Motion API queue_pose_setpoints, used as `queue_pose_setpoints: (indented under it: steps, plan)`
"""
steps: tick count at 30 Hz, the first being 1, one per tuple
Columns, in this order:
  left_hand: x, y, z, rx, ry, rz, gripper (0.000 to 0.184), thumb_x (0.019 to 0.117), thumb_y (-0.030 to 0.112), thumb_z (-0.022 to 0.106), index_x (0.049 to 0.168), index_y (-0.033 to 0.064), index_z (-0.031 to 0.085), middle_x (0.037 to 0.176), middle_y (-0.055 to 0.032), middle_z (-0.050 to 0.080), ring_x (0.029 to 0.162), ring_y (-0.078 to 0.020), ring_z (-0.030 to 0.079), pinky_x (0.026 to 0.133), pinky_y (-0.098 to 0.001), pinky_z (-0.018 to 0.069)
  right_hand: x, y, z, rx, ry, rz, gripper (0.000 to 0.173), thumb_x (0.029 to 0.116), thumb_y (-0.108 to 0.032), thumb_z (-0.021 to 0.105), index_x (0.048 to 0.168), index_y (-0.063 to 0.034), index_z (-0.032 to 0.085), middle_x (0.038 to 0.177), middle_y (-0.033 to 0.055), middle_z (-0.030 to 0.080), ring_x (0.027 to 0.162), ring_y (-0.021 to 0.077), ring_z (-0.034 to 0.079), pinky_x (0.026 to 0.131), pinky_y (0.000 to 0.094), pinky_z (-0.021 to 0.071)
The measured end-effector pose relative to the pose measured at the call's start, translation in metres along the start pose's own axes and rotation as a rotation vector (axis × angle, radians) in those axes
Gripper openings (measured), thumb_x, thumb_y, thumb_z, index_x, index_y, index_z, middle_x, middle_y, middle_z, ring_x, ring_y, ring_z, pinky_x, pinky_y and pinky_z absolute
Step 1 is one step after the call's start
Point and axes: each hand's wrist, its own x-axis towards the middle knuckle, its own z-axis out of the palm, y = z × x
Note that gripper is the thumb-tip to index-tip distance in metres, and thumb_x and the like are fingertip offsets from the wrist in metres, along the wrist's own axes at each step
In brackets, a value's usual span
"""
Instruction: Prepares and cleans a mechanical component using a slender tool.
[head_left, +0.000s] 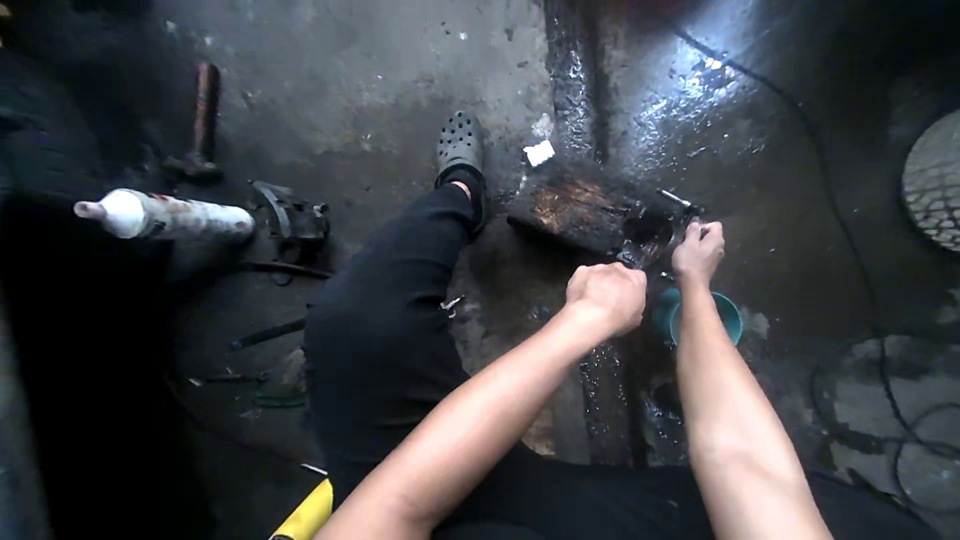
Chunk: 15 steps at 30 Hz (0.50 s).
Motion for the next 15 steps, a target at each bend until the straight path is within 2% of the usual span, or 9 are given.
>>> queue_pose_setpoints:
  steps: [3,6,8,10,12,13,15]
  plan:
    - [0.021,0.004,0.033,-0.062,0.076,-0.039,0.035,0.0984,0.017,0.058,0.133,0.0166,0.061,0.105,-0.0132,0.073,0.097,-0.0345,0.072,0.074,-0.0553,0.0569,0.002,-0.001,-0.002,0.006,-0.01,0.013,0.038,0.1099,-0.028,0.042,0.124,0.0027,0.058,0.118,0.0263,0.066,0.114,0.0394,0.064,0.099,0.0587,0.0485]
    - [0.024,-0.011,0.059,-0.047,0.053,-0.027,0.051,0.1031,0.018,0.048,0.154,0.0235,0.045,0.107,-0.0147,0.073,0.101,-0.0359,0.072,0.078,-0.0551,0.0568,0.001,0.0,-0.002,0.001,-0.014,0.014,0.037,0.1102,-0.028,0.042,0.123,0.0025,0.058,0.116,0.0256,0.066,0.113,0.0387,0.065,0.098,0.0577,0.0488]
    - [0.016,-0.014,0.04,-0.023,0.013,-0.019,0.046,0.1022,0.02,0.052,0.148,0.0233,0.051,0.111,-0.0141,0.073,0.104,-0.0353,0.071,0.08,-0.0559,0.0563,0.002,-0.004,-0.001,0.011,-0.004,0.009,0.037,0.1102,-0.028,0.042,0.123,0.003,0.058,0.117,0.0258,0.066,0.114,0.0386,0.064,0.099,0.0571,0.0483]
    - [0.0,-0.004,0.015,0.033,-0.026,-0.004,0.033,0.0971,0.019,0.063,0.13,0.0176,0.064,0.107,-0.0127,0.073,0.098,-0.034,0.071,0.074,-0.0558,0.0563,-0.001,0.0,-0.001,0.013,0.009,-0.002,0.037,0.1098,-0.027,0.042,0.123,0.0031,0.059,0.115,0.0251,0.067,0.113,0.0383,0.065,0.099,0.0567,0.0487]
    - [-0.005,0.005,0.0,0.081,-0.037,-0.001,0.022,0.0926,0.019,0.069,0.115,0.015,0.07,0.102,-0.0118,0.072,0.092,-0.0332,0.071,0.068,-0.055,0.0554,0.0,0.001,-0.001,0.021,0.013,-0.015,0.036,0.1097,-0.027,0.042,0.122,0.0027,0.059,0.114,0.0249,0.067,0.112,0.038,0.065,0.098,0.0566,0.0489]
    - [-0.001,0.005,0.0,0.09,-0.023,0.006,0.022,0.092,0.018,0.07,0.114,0.0156,0.07,0.101,-0.0114,0.072,0.092,-0.0331,0.071,0.067,-0.0549,0.0553,0.0,0.001,-0.001,0.027,0.011,-0.017,0.037,0.1096,-0.027,0.042,0.121,0.0032,0.059,0.114,0.0253,0.067,0.111,0.0385,0.065,0.098,0.0571,0.049]
    - [0.014,-0.002,0.012,0.081,0.007,0.016,0.036,0.0926,0.015,0.067,0.129,0.0201,0.065,0.105,-0.0118,0.073,0.096,-0.0342,0.071,0.07,-0.0562,0.0565,-0.001,0.0,-0.001,0.03,0.001,-0.011,0.037,0.1098,-0.027,0.042,0.121,0.0037,0.059,0.114,0.0255,0.067,0.111,0.0394,0.065,0.097,0.0582,0.049]
